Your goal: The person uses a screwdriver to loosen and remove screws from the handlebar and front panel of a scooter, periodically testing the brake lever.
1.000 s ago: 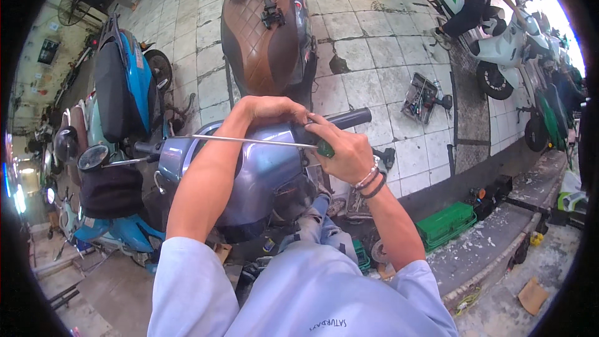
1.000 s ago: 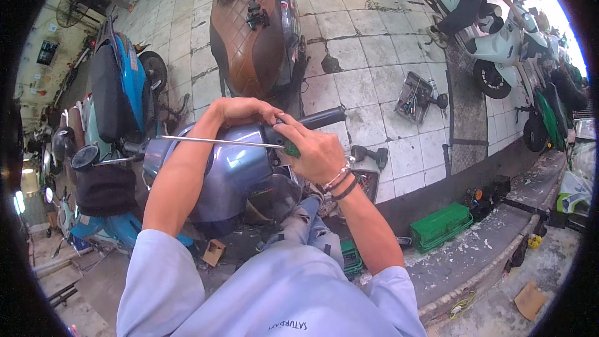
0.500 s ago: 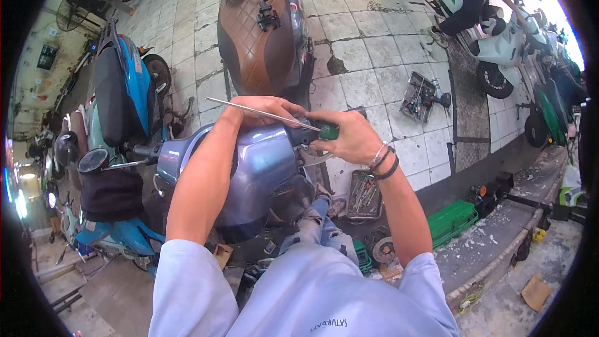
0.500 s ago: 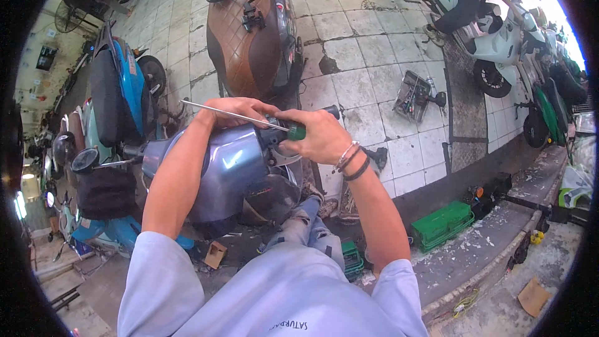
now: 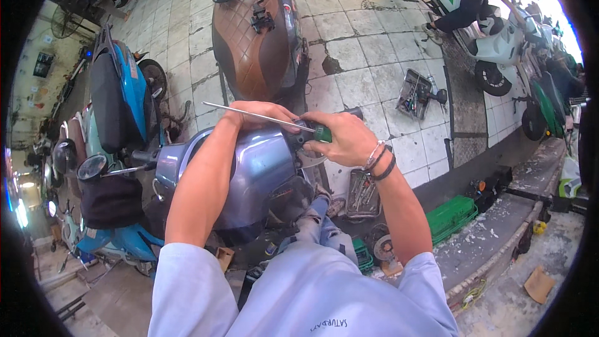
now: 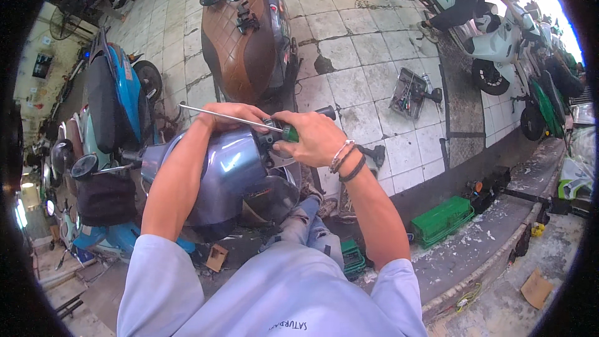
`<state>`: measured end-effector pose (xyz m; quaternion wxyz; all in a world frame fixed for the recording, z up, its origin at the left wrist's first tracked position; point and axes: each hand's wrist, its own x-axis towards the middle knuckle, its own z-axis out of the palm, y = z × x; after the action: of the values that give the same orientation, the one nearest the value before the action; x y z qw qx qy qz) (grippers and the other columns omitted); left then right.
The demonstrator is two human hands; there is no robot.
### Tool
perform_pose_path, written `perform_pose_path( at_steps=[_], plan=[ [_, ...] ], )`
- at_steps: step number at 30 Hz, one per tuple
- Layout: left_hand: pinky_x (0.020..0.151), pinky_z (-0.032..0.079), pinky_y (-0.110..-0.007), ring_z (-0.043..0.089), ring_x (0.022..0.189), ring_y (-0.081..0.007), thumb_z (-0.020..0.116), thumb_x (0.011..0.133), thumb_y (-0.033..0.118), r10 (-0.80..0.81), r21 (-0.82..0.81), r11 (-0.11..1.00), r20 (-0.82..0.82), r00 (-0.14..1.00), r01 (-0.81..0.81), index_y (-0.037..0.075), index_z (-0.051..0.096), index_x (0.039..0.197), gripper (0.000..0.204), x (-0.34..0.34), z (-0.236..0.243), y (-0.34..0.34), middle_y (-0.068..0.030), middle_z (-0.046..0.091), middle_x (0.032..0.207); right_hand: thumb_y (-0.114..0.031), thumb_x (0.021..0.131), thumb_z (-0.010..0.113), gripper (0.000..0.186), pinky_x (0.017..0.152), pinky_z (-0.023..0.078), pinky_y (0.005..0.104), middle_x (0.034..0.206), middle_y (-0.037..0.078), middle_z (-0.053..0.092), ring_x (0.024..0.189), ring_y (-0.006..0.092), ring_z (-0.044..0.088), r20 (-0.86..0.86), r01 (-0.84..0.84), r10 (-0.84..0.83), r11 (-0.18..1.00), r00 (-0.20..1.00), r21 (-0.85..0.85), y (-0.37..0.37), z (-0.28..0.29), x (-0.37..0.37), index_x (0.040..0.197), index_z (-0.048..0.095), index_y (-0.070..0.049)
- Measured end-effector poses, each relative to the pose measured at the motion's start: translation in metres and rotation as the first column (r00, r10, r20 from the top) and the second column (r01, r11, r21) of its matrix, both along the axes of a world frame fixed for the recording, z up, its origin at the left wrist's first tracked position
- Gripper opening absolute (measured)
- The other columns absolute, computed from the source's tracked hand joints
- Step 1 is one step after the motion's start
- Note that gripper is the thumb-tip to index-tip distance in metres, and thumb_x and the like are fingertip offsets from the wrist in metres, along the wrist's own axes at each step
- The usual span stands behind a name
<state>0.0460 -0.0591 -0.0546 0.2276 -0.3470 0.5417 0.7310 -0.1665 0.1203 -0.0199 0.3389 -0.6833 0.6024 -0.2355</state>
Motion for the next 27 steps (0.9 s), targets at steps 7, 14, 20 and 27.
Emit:
perform_pose_path(
  at_steps=[7, 14, 20, 27],
  plan=[
    [0.109, 0.046, -0.030, 0.062, 0.124, -0.0146, 0.087, 0.091, 0.038, -0.114, -0.095, 0.989, -0.010, 0.993, 0.113, -0.005, 0.062, 0.150, 0.077, 0.006, -0.007, -0.006, -0.0100, 0.071, 0.138, -0.031, 0.092, 0.080, 0.058, 0.088, 0.059, 0.0534, 0.109, 0.023, 0.078, 0.102, 0.0448, 0.074, -0.118, 0.017, -0.012, 0.999, 0.993, 0.044, 0.009, 0.017, 0.019, 0.143, 0.063, -0.008],
    [0.109, 0.046, -0.029, 0.062, 0.126, -0.0136, 0.081, 0.097, 0.027, -0.122, -0.026, 0.992, -0.062, 0.991, 0.121, -0.007, 0.053, 0.156, 0.074, 0.002, 0.000, -0.005, -0.0097, 0.069, 0.140, -0.029, 0.092, 0.079, 0.053, 0.085, 0.058, 0.0537, 0.110, 0.022, 0.077, 0.100, 0.0461, 0.073, -0.047, 0.005, -0.005, 1.000, 0.999, 0.000, 0.005, 0.006, 0.010, 0.139, 0.065, -0.010],
    [0.108, 0.049, -0.028, 0.062, 0.124, -0.0119, 0.080, 0.100, 0.033, -0.002, 0.097, 0.995, -0.136, 0.991, 0.015, -0.007, 0.051, 0.158, 0.076, 0.009, -0.014, -0.008, -0.0064, 0.069, 0.141, -0.029, 0.093, 0.076, 0.054, 0.092, 0.058, 0.0559, 0.111, 0.025, 0.077, 0.103, 0.0469, 0.073, -0.037, -0.051, 0.053, 0.998, 0.998, 0.040, -0.005, 0.018, 0.008, 0.140, 0.065, -0.006],
    [0.107, 0.049, -0.030, 0.064, 0.122, -0.0132, 0.089, 0.090, 0.030, -0.265, -0.079, 0.962, -0.045, 0.963, 0.261, -0.002, 0.063, 0.145, 0.069, -0.008, 0.001, -0.003, -0.0070, 0.073, 0.133, -0.031, 0.090, 0.077, 0.053, 0.089, 0.058, 0.0543, 0.107, 0.026, 0.077, 0.103, 0.0471, 0.073, -0.127, -0.131, 0.151, 0.979, 0.980, 0.154, -0.026, 0.015, -0.001, 0.136, 0.068, -0.006]
  ],
)
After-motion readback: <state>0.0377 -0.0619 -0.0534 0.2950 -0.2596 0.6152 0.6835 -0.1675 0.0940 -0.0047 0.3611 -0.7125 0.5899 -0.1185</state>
